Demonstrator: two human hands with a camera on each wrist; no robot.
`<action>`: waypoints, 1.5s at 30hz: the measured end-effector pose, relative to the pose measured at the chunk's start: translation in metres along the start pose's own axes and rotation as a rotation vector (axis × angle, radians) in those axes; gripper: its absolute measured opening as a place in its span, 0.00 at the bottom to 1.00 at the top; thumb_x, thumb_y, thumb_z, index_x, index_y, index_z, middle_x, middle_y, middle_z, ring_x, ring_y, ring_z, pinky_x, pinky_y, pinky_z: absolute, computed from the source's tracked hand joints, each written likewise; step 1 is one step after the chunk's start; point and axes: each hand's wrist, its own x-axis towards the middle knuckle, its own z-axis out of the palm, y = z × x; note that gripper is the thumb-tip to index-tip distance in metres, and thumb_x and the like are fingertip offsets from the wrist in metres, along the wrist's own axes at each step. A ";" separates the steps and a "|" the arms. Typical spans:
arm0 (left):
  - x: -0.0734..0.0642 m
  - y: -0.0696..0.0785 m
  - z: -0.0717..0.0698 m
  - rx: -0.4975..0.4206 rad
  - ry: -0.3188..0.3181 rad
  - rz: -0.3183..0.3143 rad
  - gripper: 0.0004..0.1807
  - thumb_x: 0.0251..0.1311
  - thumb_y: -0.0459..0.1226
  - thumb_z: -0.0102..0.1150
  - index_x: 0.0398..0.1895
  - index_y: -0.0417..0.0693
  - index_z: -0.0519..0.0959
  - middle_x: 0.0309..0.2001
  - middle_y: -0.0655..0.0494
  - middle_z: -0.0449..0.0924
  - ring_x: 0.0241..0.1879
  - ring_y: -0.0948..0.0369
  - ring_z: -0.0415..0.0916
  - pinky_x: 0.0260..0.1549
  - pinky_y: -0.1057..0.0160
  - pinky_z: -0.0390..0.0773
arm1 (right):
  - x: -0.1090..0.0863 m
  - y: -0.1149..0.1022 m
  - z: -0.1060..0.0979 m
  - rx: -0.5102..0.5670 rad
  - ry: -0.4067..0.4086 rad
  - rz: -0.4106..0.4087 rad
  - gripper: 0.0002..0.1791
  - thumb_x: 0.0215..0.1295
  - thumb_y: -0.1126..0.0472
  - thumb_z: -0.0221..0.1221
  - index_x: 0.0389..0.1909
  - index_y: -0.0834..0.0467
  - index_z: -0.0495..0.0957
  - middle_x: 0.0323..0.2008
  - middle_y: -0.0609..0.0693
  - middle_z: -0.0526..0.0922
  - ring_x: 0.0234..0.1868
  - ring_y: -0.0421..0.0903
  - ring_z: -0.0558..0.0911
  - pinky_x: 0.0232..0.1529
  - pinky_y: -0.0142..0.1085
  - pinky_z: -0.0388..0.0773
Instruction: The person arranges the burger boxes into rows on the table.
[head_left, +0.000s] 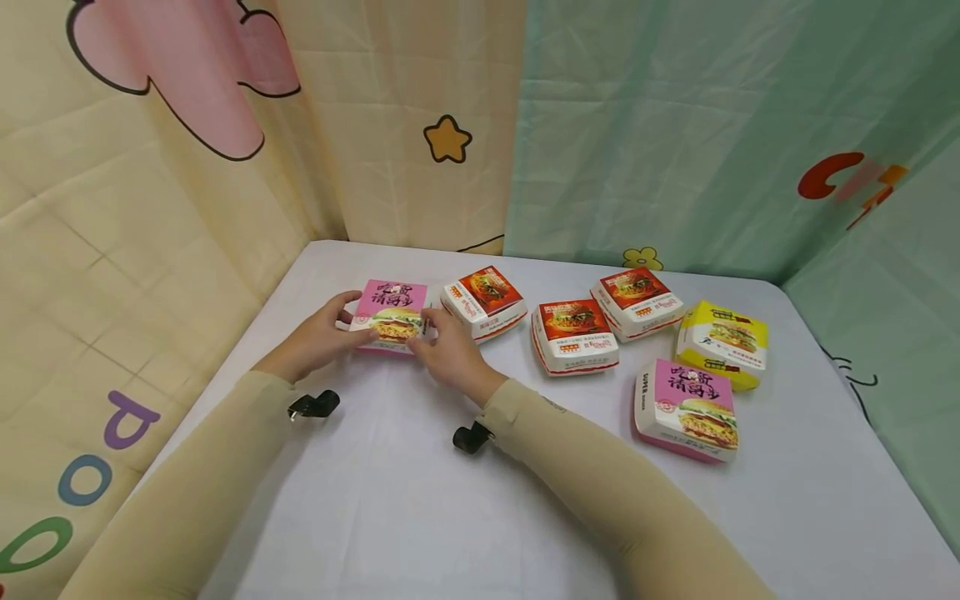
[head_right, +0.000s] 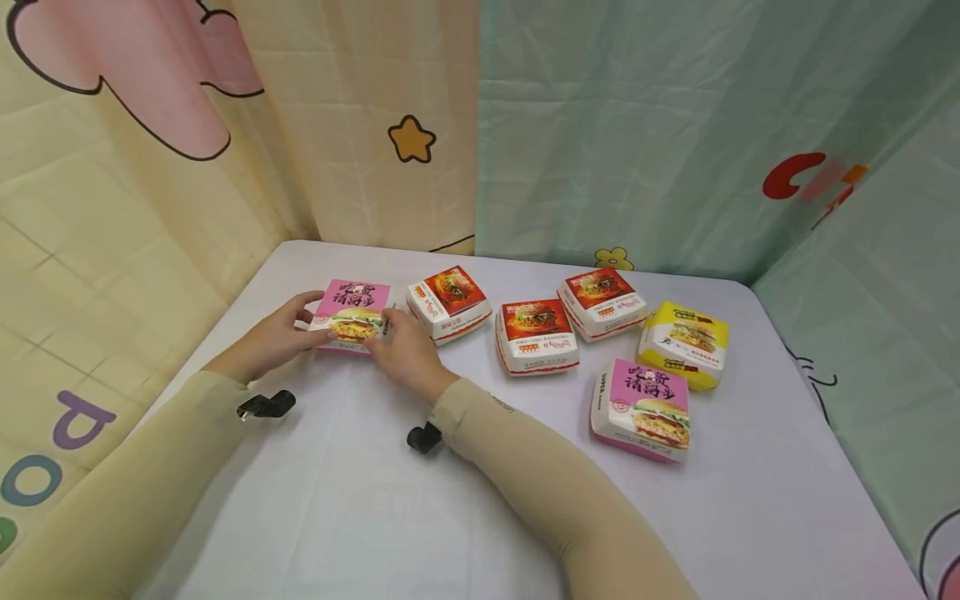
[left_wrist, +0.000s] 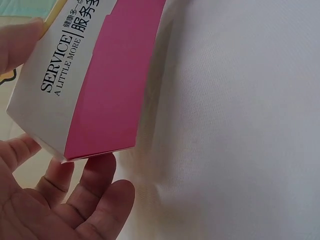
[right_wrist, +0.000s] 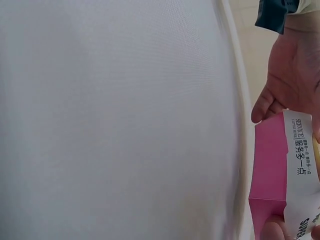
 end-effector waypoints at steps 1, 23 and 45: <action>-0.001 0.000 0.000 -0.004 -0.004 -0.001 0.55 0.64 0.58 0.69 0.86 0.59 0.49 0.66 0.37 0.67 0.57 0.45 0.71 0.49 0.55 0.74 | -0.001 0.000 0.000 -0.002 0.002 -0.005 0.33 0.75 0.52 0.64 0.77 0.56 0.68 0.71 0.54 0.75 0.56 0.45 0.81 0.57 0.39 0.83; -0.032 0.010 0.010 -0.012 -0.084 0.028 0.56 0.64 0.54 0.71 0.86 0.58 0.47 0.60 0.41 0.66 0.53 0.48 0.71 0.42 0.60 0.74 | -0.033 0.004 -0.019 0.017 -0.048 -0.048 0.39 0.72 0.52 0.67 0.79 0.56 0.64 0.76 0.56 0.69 0.56 0.51 0.82 0.58 0.45 0.83; -0.040 0.018 0.025 0.092 -0.214 0.048 0.59 0.62 0.60 0.70 0.86 0.55 0.44 0.68 0.38 0.67 0.53 0.49 0.78 0.48 0.55 0.78 | -0.050 0.014 -0.034 -0.091 -0.177 -0.004 0.48 0.69 0.51 0.70 0.84 0.53 0.56 0.77 0.58 0.68 0.72 0.53 0.73 0.72 0.52 0.74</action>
